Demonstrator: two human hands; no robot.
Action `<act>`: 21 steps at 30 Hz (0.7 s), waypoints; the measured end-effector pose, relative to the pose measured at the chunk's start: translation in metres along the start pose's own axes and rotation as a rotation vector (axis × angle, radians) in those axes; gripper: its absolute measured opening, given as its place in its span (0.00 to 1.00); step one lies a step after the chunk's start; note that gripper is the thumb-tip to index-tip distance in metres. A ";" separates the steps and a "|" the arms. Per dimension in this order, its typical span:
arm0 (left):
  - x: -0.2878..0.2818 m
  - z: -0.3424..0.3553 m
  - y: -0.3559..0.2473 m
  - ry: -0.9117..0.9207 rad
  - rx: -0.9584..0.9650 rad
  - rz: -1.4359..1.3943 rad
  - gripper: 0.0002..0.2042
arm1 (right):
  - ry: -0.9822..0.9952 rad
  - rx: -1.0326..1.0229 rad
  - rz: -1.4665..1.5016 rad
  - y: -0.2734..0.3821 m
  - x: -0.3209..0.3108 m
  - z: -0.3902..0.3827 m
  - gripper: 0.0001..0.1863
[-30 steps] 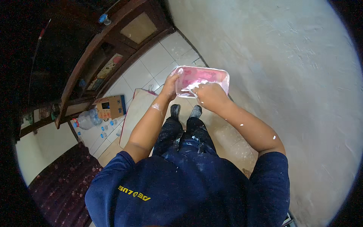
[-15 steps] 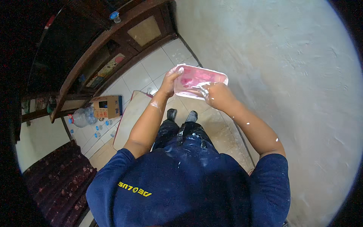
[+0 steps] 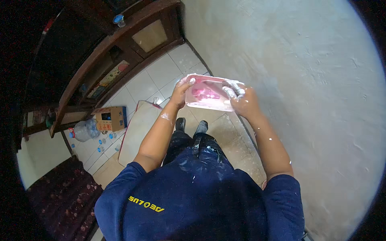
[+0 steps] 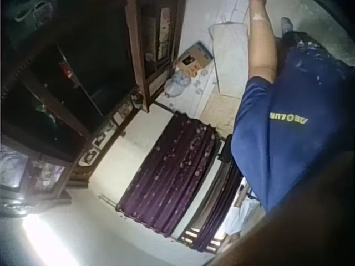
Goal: The person applies and smooths plaster onto a wall using a putty knife.
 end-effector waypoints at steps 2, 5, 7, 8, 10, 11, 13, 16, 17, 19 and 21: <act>-0.007 -0.001 0.004 0.000 0.007 -0.009 0.15 | -0.229 0.248 0.140 -0.017 -0.015 -0.012 0.11; -0.009 0.003 0.012 -0.005 0.011 -0.007 0.14 | -0.474 0.548 0.439 -0.070 -0.001 -0.057 0.12; -0.011 0.004 0.020 -0.023 -0.021 -0.039 0.13 | -0.766 0.618 1.240 -0.095 0.030 -0.084 0.18; -0.010 0.004 0.023 -0.006 -0.032 -0.029 0.13 | -0.817 0.644 1.355 -0.108 0.043 -0.099 0.17; -0.020 0.003 0.032 -0.052 -0.078 0.003 0.14 | -0.915 0.692 1.532 -0.108 0.060 -0.114 0.13; -0.027 0.002 0.037 -0.025 -0.097 0.012 0.14 | -0.937 0.691 1.538 -0.108 0.063 -0.118 0.13; -0.031 0.000 0.040 -0.051 -0.119 0.028 0.15 | -0.907 0.691 1.781 -0.104 0.075 -0.121 0.09; -0.053 -0.007 0.046 -0.129 -0.147 0.036 0.16 | -1.019 0.574 1.887 -0.128 0.068 -0.130 0.09; -0.066 -0.008 0.050 -0.125 -0.154 0.020 0.15 | -0.995 0.504 1.916 -0.146 0.065 -0.133 0.09; -0.069 -0.017 0.041 -0.106 -0.142 0.011 0.14 | -1.168 0.506 1.807 -0.181 0.054 -0.146 0.09; -0.067 -0.033 0.026 -0.120 -0.190 0.004 0.14 | -1.234 0.567 1.746 -0.216 0.044 -0.153 0.09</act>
Point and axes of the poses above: each hand's wrist, its own z-axis towards the middle knuckle, its own x-axis out of the palm, y = z × x, the point moved 8 cm from there along z, towards the middle knuckle, and after that the axes turned 6 degrees about z, right-handed, at the moved point
